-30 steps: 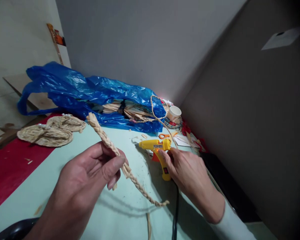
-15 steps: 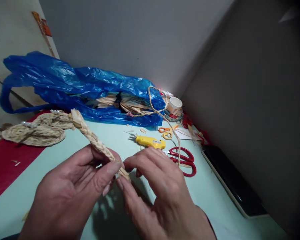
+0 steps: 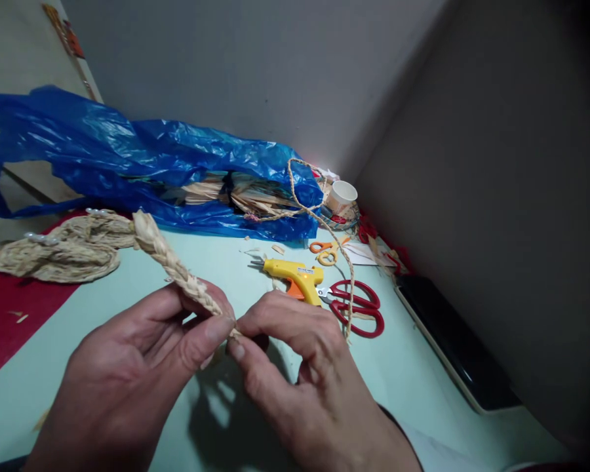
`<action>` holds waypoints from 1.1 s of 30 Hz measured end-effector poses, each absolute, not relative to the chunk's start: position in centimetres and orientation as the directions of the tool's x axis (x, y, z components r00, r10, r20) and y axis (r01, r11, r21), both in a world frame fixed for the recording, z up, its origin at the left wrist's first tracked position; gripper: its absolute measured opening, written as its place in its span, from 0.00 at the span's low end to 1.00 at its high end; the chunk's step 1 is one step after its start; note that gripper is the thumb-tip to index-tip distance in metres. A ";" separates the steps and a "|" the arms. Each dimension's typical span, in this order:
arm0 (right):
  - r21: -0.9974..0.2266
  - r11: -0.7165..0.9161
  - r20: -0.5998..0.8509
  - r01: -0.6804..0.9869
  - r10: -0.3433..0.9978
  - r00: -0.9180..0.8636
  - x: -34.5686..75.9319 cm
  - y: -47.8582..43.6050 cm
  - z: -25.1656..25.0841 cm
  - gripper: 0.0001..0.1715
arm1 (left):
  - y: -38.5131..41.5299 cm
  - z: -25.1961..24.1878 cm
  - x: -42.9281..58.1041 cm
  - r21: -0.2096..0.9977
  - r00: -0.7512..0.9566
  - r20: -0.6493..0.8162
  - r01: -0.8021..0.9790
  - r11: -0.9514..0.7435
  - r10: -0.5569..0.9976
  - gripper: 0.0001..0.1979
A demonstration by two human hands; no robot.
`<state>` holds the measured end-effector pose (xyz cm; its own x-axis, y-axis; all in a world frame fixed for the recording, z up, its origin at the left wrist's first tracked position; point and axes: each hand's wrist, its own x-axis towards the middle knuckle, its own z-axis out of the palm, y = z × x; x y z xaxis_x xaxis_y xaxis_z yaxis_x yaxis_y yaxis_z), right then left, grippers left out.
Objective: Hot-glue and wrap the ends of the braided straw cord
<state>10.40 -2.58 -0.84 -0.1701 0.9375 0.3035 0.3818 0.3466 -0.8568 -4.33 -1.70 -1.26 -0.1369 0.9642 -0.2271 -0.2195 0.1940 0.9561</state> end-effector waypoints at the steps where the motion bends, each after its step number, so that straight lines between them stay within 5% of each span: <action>1: -0.861 0.348 0.288 0.371 0.935 -0.207 10.6 -2.5 -0.8 0.07 | -1.5 -1.5 -4.5 0.965 -0.133 -0.204 -0.194 0.177 0.970 0.11; 4: -0.880 0.288 0.186 0.378 0.941 -0.283 11.2 -2.6 -0.6 0.07 | -0.7 -1.9 -5.0 0.979 -0.100 -0.154 -0.151 0.138 0.983 0.14; 8: -0.881 0.189 0.109 0.433 0.973 -0.202 11.8 -3.0 -0.2 0.18 | -0.2 -1.5 -5.2 0.935 -0.063 -0.224 -0.296 0.196 0.973 0.15; 18: -0.848 0.344 0.286 0.404 0.937 -0.198 11.5 -3.2 -0.1 0.08 | -0.2 -2.6 -5.7 0.968 0.024 -0.139 -0.209 0.141 0.990 0.13; 27: -0.892 0.281 0.181 0.354 0.940 -0.289 11.6 -2.7 -0.1 0.12 | -0.5 -1.7 -5.1 0.970 0.030 -0.148 -0.191 0.151 0.988 0.11; 30: -0.854 0.353 0.261 0.382 0.926 -0.272 11.1 -2.7 -0.8 0.11 | -0.7 -1.9 -5.2 0.958 -0.016 -0.222 -0.189 0.215 0.975 0.11; 33: -0.738 0.477 0.399 0.478 0.879 -0.261 10.7 -2.8 -1.4 0.13 | -0.5 -2.6 -5.7 0.969 0.110 -0.197 -0.130 0.210 0.974 0.11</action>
<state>10.70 -2.78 -1.41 -0.2605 0.8790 0.3994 0.4779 0.4768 -0.7377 -5.75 -0.50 -2.58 0.1097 0.9743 -0.1966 -0.1298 0.2101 0.9690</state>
